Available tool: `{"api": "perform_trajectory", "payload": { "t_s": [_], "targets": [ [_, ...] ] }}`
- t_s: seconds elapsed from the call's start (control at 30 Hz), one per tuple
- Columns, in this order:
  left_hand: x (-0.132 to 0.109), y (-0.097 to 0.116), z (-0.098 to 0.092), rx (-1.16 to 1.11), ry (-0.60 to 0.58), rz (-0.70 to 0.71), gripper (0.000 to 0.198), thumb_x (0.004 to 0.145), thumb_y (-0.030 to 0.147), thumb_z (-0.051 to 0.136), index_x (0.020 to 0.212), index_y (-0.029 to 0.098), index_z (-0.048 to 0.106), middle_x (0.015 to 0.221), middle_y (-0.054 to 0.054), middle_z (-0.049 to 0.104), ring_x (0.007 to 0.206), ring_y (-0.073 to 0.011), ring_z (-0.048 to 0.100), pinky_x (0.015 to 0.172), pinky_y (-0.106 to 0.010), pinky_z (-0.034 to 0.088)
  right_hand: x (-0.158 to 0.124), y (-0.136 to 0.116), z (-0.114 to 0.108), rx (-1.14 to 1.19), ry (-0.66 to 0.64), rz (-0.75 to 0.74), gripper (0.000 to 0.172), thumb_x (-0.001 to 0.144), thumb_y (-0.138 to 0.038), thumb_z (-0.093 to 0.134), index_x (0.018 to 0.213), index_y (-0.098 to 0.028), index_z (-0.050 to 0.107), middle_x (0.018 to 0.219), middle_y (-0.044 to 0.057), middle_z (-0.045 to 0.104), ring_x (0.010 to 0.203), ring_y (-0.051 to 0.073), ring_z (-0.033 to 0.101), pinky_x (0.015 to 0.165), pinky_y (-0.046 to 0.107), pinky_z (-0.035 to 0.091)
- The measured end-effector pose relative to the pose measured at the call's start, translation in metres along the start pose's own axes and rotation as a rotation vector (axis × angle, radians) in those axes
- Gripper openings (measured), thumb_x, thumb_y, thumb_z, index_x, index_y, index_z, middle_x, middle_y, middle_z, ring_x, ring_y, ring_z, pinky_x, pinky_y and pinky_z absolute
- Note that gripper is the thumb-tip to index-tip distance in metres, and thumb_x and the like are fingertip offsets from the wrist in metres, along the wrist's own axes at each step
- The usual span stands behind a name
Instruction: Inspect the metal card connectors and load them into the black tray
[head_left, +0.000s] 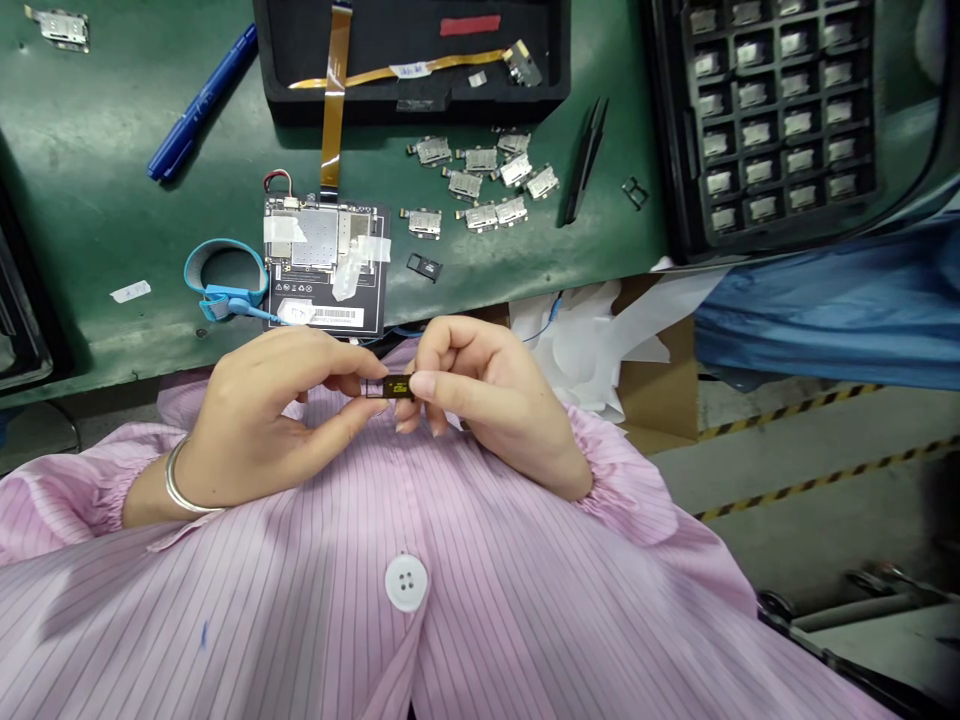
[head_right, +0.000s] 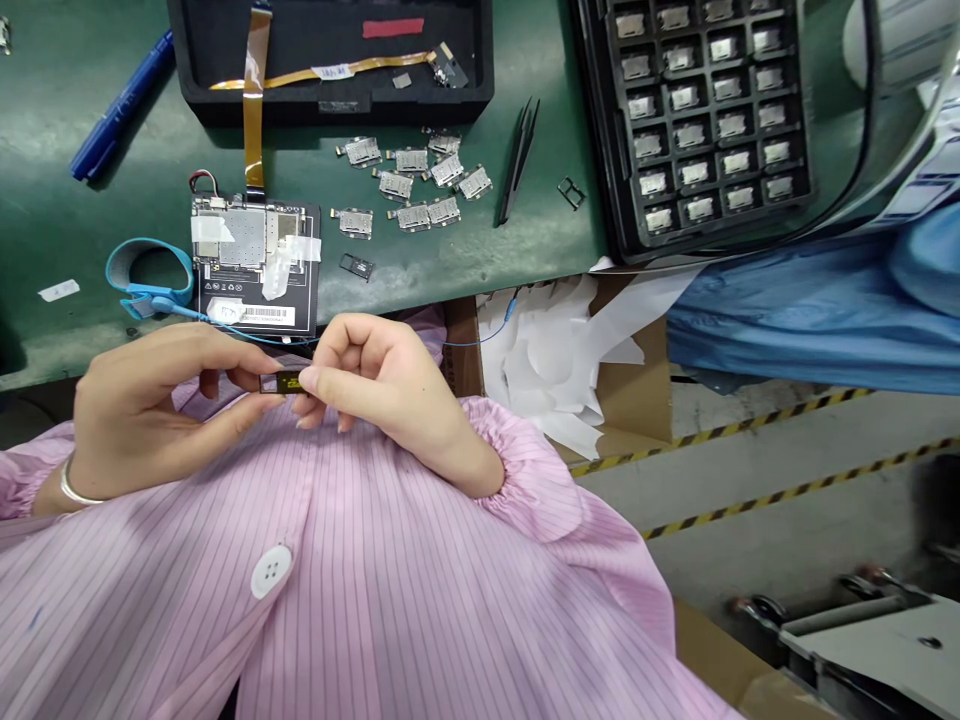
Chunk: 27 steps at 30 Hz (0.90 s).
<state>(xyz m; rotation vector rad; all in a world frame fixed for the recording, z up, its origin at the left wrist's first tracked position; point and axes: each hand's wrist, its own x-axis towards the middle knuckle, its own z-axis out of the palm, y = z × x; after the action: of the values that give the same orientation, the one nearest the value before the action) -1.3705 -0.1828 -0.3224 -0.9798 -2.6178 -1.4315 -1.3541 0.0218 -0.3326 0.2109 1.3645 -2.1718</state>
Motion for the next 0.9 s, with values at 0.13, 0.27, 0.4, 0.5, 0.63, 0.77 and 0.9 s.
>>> {"api": "perform_trajectory", "payload": {
  "t_s": [0.13, 0.27, 0.4, 0.5, 0.63, 0.77, 0.9],
  "targets": [
    [-0.0001, -0.0005, 0.0009, -0.004, 0.003, 0.003, 0.016, 0.083, 0.014, 0.074, 0.096, 0.021, 0.067, 0.078, 0.001, 0.070, 0.068, -0.0131, 0.063, 0.068, -0.034, 0.058, 0.0000, -0.0002, 0.0000, -0.008, 0.010, 0.007, 0.026, 0.076, -0.023, 0.081, 0.071, -0.016, 0.056, 0.065, 0.001, 0.073, 0.054, 0.012, 0.068, 0.043, 0.016, 0.046],
    [0.0003, -0.0006, 0.0014, -0.007, 0.010, 0.015, 0.016, 0.084, 0.015, 0.073, 0.097, 0.022, 0.066, 0.078, 0.001, 0.070, 0.067, -0.0139, 0.064, 0.067, -0.035, 0.058, -0.0010, 0.0007, 0.0001, -0.004, 0.005, -0.001, 0.025, 0.077, -0.021, 0.080, 0.071, -0.016, 0.056, 0.066, 0.001, 0.073, 0.054, 0.012, 0.068, 0.044, 0.015, 0.047],
    [0.0000, -0.0010, 0.0015, -0.017, 0.013, 0.016, 0.016, 0.084, 0.016, 0.072, 0.098, 0.023, 0.066, 0.078, 0.001, 0.070, 0.067, -0.0145, 0.064, 0.066, -0.035, 0.058, -0.0006, 0.0001, 0.0008, 0.008, 0.003, -0.004, 0.024, 0.076, -0.020, 0.080, 0.072, -0.016, 0.057, 0.065, 0.001, 0.073, 0.054, 0.011, 0.068, 0.044, 0.014, 0.047],
    [-0.0003, -0.0019, 0.0016, -0.022, 0.009, 0.013, 0.016, 0.085, 0.018, 0.071, 0.099, 0.025, 0.066, 0.078, 0.001, 0.071, 0.066, -0.0157, 0.065, 0.065, -0.036, 0.059, 0.0006, -0.0007, 0.0009, 0.012, 0.005, 0.003, 0.025, 0.075, -0.020, 0.081, 0.071, -0.016, 0.057, 0.065, 0.001, 0.073, 0.053, 0.012, 0.068, 0.043, 0.014, 0.047],
    [-0.0003, -0.0018, 0.0016, -0.014, 0.007, 0.009, 0.017, 0.085, 0.020, 0.071, 0.099, 0.027, 0.066, 0.078, 0.001, 0.071, 0.066, -0.0167, 0.065, 0.065, -0.037, 0.059, 0.0011, -0.0001, 0.0005, 0.007, 0.015, 0.008, 0.026, 0.075, -0.021, 0.081, 0.071, -0.016, 0.056, 0.064, 0.001, 0.073, 0.053, 0.012, 0.068, 0.043, 0.015, 0.046],
    [0.0004, 0.0006, 0.0016, 0.005, 0.003, -0.008, 0.018, 0.084, 0.016, 0.071, 0.098, 0.025, 0.065, 0.077, 0.001, 0.070, 0.067, -0.0159, 0.065, 0.066, -0.037, 0.060, 0.0006, 0.0013, 0.0002, 0.009, 0.015, 0.008, 0.026, 0.075, -0.022, 0.082, 0.071, -0.016, 0.057, 0.065, 0.001, 0.073, 0.053, 0.012, 0.068, 0.043, 0.015, 0.047],
    [0.0009, 0.0014, 0.0015, 0.004, -0.003, -0.009, 0.016, 0.085, 0.017, 0.070, 0.097, 0.027, 0.065, 0.077, 0.001, 0.070, 0.066, -0.0166, 0.066, 0.064, -0.038, 0.060, 0.0004, 0.0018, 0.0002, 0.001, 0.021, 0.006, 0.026, 0.075, -0.022, 0.081, 0.071, -0.016, 0.057, 0.065, 0.001, 0.072, 0.053, 0.012, 0.068, 0.043, 0.016, 0.047]
  ]
}}
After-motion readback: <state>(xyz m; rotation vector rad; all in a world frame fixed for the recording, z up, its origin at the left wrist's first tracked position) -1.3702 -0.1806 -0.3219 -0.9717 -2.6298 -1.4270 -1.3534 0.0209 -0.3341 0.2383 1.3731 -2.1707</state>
